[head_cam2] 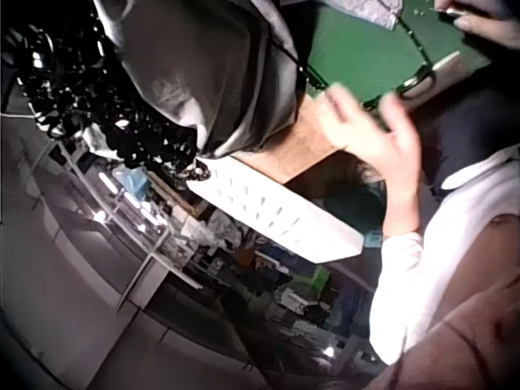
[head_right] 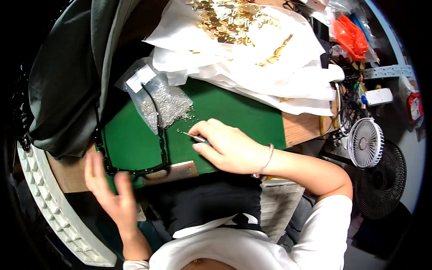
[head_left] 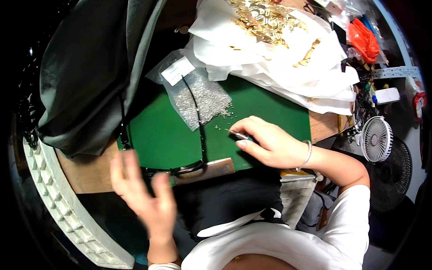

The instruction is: The person repeatedly picks up black-framed glasses from a bin, uses a screwdriver to tighten screws on the temples, and places the glasses into a white foam rack. The person handles multiple glasses one at a time, repeating the tightening and placement cycle throughout the clip.

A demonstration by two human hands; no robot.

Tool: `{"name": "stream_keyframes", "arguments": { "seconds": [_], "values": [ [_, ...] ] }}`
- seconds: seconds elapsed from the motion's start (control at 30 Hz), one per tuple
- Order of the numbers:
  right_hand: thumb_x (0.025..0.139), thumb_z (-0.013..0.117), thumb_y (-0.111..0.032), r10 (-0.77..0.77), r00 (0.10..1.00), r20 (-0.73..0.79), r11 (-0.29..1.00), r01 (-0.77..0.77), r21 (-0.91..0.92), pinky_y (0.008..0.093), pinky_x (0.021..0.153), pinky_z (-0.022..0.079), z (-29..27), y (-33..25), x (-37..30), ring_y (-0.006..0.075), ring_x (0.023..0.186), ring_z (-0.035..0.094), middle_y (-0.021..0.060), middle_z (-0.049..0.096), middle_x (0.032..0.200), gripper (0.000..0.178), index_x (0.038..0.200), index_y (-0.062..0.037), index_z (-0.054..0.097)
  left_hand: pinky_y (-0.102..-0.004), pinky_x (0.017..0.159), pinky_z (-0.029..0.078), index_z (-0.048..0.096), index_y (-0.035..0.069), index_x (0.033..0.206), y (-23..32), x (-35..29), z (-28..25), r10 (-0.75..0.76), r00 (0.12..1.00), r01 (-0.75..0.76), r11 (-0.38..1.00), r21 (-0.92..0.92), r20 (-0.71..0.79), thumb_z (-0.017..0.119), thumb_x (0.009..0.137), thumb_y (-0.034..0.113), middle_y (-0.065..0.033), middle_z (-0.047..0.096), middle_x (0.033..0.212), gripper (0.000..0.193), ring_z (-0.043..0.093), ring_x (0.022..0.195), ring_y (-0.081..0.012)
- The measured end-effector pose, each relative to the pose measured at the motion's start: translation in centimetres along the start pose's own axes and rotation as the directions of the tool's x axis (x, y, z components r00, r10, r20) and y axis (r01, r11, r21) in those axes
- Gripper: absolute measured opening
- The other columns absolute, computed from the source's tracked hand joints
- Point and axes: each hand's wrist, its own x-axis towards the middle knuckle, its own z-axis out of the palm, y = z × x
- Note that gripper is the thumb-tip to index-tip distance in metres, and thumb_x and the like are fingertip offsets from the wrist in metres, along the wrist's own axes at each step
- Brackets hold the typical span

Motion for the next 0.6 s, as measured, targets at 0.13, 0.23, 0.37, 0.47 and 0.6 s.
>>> {"name": "stream_keyframes", "arguments": {
  "seconds": [0.13,0.23,0.37,0.47,0.6],
  "values": [
    [0.084,0.046,-0.017,-0.034,0.999,0.041,0.999,0.033,0.018,0.0373,0.075,0.042,-0.5,-1.3,-0.8,0.0328,0.085,0.052,0.0187,0.05,0.091,0.021,0.098,-0.0017,0.045,-0.0304,0.067,0.043,0.055,0.001,0.098,2.2,-0.4,2.8,0.179,0.94,-0.079,0.942,-0.328,0.289,0.07,0.063,0.005,-0.0077,0.055,0.079,0.038,0.053,0.071,-0.0181],
    [0.081,0.049,-0.019,0.045,0.997,-0.069,0.999,-0.043,0.034,0.0357,0.071,0.043,-3.6,-1.7,0.0,0.0297,0.079,0.055,0.016,0.054,0.084,0.02,0.093,-0.0028,0.048,-0.0233,0.052,0.033,0.047,0.005,0.075,0.6,-1.2,0.4,0.074,0.992,0.015,0.734,-0.679,0.102,0.076,0.06,0.015,-0.003,0.045,0.07,0.034,0.042,0.061,-0.0136],
    [0.076,0.058,-0.029,-0.019,0.855,-0.518,0.881,-0.23,-0.413,0.0362,0.064,0.045,-12.1,-1.1,6.4,0.0321,0.068,0.058,0.0176,0.059,0.072,0.028,0.08,-0.0015,0.058,-0.0237,0.058,0.033,0.031,0.011,0.071,1.0,-1.1,-1.3,-0.295,0.945,0.234,0.313,-0.921,0.14,0.073,0.062,0.034,-0.0018,0.039,0.072,0.049,0.041,0.064,-0.0133],
    [0.073,0.061,-0.025,0.008,0.838,-0.546,0.651,-0.419,-0.633,0.0348,0.061,0.042,-18.4,4.3,10.3,0.0307,0.066,0.055,0.0176,0.057,0.071,0.027,0.081,0.0003,0.056,-0.0198,0.059,0.035,0.041,0.006,0.086,2.6,-0.3,-1.3,-0.322,0.918,0.316,0.246,-0.916,0.23,0.071,0.064,0.034,-0.0044,0.045,0.076,0.047,0.043,0.065,-0.012],
    [0.07,0.065,-0.025,-0.034,0.943,-0.33,0.692,-0.216,-0.688,0.0354,0.063,0.042,-18.7,5.0,10.5,0.0301,0.071,0.056,0.0184,0.057,0.074,0.03,0.079,0.0007,0.054,-0.02,0.062,0.044,0.043,-0.005,0.11,1.6,-2.2,-3.7,-0.233,0.903,0.414,0.246,-0.876,0.361,0.069,0.069,0.027,-0.0112,0.054,0.085,0.059,0.056,0.072,-0.0137]
  ]
}}
